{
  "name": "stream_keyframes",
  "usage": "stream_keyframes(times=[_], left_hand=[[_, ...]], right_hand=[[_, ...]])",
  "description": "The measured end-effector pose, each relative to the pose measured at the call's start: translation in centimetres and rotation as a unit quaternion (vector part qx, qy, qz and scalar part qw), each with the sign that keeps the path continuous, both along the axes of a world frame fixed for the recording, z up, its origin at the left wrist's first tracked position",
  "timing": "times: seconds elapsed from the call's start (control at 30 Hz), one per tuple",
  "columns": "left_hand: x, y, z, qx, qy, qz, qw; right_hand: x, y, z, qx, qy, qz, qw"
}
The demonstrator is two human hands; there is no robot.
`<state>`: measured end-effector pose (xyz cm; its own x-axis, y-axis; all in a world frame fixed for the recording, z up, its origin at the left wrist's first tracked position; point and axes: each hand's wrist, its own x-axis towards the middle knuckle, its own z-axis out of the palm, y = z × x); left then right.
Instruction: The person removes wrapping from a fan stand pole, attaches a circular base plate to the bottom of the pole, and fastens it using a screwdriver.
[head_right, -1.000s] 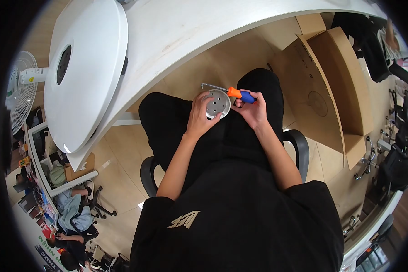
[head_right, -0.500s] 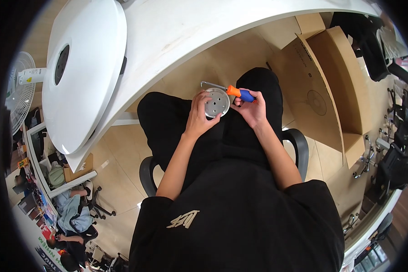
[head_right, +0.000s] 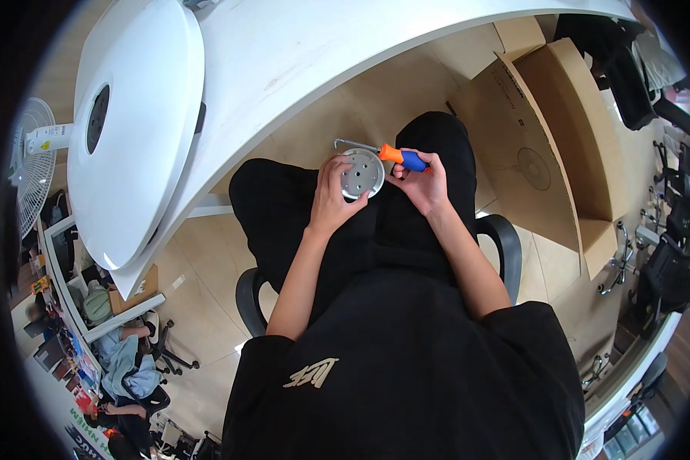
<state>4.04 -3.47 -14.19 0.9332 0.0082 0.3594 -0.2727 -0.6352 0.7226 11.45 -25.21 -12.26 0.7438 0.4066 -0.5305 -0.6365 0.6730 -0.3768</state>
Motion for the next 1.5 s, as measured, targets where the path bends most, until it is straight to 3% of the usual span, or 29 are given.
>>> stream_keyframes(times=[0.33,1.03,1.5], left_hand=[[0.3,0.0,-0.6,-0.04,0.003,-0.001,0.999],[-0.2,0.2,0.4,0.043,0.04,0.004,0.998],[0.3,1.0,1.5,0.012,0.041,-0.067,0.997]], right_hand=[[-0.1,-0.1,-0.2,0.004,-0.007,0.014,1.0],[0.0,-0.1,-0.3,0.01,-0.005,0.008,1.0],[0.0,-0.1,-0.3,0.015,-0.003,0.005,1.0]])
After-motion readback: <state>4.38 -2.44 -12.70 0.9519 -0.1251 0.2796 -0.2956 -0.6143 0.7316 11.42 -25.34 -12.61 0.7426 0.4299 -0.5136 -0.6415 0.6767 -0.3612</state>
